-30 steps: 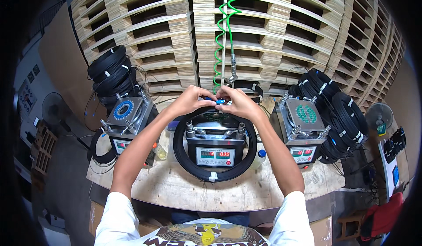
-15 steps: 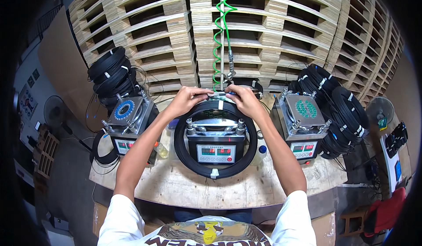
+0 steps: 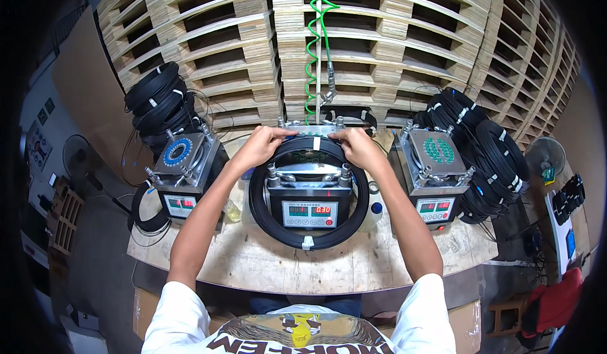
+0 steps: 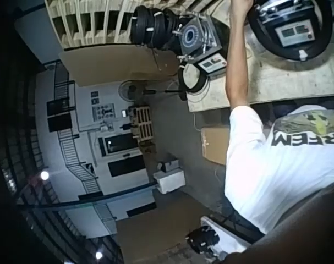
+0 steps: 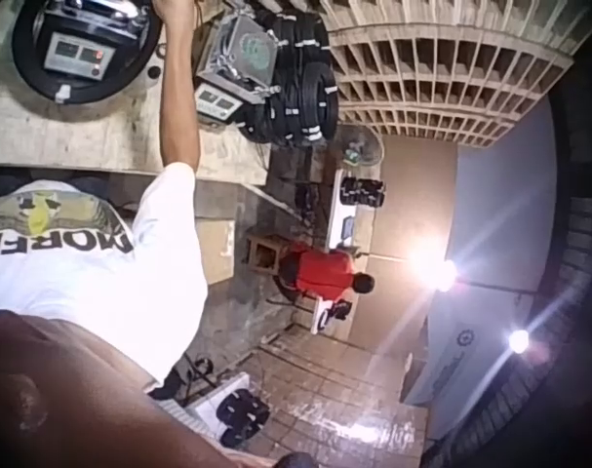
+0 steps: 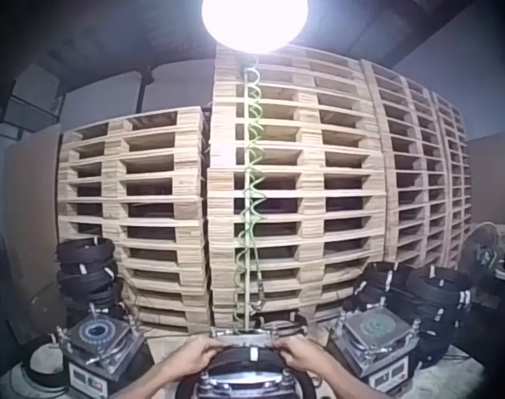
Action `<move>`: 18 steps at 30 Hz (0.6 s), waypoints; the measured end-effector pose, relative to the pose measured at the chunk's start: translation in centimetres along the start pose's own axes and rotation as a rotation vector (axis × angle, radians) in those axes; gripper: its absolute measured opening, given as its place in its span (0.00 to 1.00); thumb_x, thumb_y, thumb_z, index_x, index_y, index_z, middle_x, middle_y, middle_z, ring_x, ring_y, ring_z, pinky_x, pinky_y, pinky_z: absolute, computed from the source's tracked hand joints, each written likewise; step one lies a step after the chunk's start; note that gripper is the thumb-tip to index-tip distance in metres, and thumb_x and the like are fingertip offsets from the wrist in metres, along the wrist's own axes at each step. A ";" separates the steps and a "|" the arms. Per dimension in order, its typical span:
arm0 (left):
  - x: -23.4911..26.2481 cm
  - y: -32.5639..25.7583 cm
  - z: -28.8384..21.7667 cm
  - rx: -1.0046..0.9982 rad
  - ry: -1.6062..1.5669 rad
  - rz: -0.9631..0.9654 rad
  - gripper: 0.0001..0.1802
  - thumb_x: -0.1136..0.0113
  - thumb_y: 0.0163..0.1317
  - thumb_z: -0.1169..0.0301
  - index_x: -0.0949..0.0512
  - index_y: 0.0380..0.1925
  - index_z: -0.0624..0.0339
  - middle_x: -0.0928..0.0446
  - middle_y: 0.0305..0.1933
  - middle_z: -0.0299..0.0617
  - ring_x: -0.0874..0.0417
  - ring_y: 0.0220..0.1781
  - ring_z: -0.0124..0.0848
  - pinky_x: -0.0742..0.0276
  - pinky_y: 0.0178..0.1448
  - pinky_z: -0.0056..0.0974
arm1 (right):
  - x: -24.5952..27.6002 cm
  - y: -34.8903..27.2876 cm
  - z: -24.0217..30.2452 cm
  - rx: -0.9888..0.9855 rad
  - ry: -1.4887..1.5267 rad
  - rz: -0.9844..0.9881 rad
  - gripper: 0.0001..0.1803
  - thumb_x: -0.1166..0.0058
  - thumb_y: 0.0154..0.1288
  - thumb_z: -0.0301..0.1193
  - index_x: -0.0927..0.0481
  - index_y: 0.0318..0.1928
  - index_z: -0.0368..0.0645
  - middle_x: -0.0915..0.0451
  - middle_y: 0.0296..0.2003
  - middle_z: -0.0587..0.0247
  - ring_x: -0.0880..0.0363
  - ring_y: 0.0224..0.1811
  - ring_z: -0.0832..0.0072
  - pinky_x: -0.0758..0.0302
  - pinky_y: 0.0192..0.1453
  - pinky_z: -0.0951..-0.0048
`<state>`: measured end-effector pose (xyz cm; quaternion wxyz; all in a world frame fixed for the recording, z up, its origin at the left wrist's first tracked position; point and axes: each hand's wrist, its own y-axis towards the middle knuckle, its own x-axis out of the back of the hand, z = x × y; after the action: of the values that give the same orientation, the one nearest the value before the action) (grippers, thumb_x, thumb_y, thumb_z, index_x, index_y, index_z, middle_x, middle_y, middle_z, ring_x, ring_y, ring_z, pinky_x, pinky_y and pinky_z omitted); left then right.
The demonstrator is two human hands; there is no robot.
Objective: Operating industrial machines to process and polish fiber optic cable connectors.
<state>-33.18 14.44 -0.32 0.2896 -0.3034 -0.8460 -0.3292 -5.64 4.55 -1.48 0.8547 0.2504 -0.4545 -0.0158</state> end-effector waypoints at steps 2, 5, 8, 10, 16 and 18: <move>0.5 -0.7 0.6 0.015 0.013 0.078 0.19 0.40 0.65 0.73 0.20 0.56 0.64 0.16 0.49 0.58 0.13 0.51 0.46 0.19 0.58 0.40 | 0.5 -0.1 2.1 -0.096 0.075 0.080 0.20 0.45 0.60 0.22 0.19 0.53 0.30 0.18 0.45 0.33 0.15 0.46 0.46 0.21 0.52 0.60; -0.1 -1.6 -0.4 -0.061 0.129 0.068 0.27 0.37 0.63 0.67 0.25 0.62 0.64 0.20 0.58 0.58 0.18 0.59 0.47 0.25 0.65 0.41 | -0.3 -0.9 3.4 -0.097 -0.047 0.104 0.31 0.38 0.62 0.37 0.25 0.60 0.27 0.18 0.47 0.33 0.18 0.49 0.42 0.23 0.59 0.55; -1.2 -2.3 -0.4 -0.182 0.177 -0.036 0.29 0.33 0.58 0.72 0.26 0.60 0.64 0.21 0.57 0.55 0.20 0.58 0.52 0.26 0.65 0.46 | -2.5 -2.1 5.1 -0.167 -0.293 -0.075 0.26 0.35 0.60 0.30 0.23 0.58 0.34 0.19 0.50 0.40 0.20 0.52 0.44 0.24 0.57 0.52; -1.6 -2.2 -0.4 -0.167 0.226 -0.065 0.28 0.32 0.57 0.73 0.26 0.59 0.63 0.21 0.56 0.55 0.21 0.58 0.53 0.25 0.64 0.47 | -3.9 -2.0 4.1 -0.126 -0.339 -0.193 0.24 0.37 0.59 0.25 0.23 0.56 0.36 0.18 0.47 0.42 0.21 0.49 0.43 0.24 0.53 0.50; -0.1 -1.4 -1.6 -0.130 0.307 -0.022 0.28 0.35 0.56 0.75 0.26 0.59 0.63 0.22 0.58 0.55 0.21 0.58 0.55 0.23 0.62 0.51 | -2.3 -1.1 4.8 -0.176 -0.222 -0.146 0.26 0.39 0.56 0.19 0.22 0.58 0.37 0.18 0.45 0.40 0.21 0.49 0.43 0.23 0.54 0.51; 0.7 -0.9 -2.1 -0.197 0.323 -0.065 0.28 0.37 0.54 0.77 0.25 0.58 0.64 0.20 0.55 0.56 0.18 0.53 0.56 0.20 0.59 0.51 | -1.4 -0.5 4.8 -0.135 -0.253 -0.177 0.26 0.40 0.56 0.18 0.22 0.58 0.37 0.18 0.45 0.39 0.20 0.50 0.44 0.23 0.54 0.51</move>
<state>-33.59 12.57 1.14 0.3798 -0.2458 -0.7617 -0.4639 -10.11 2.51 -0.54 0.8009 0.2273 -0.5325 -0.1529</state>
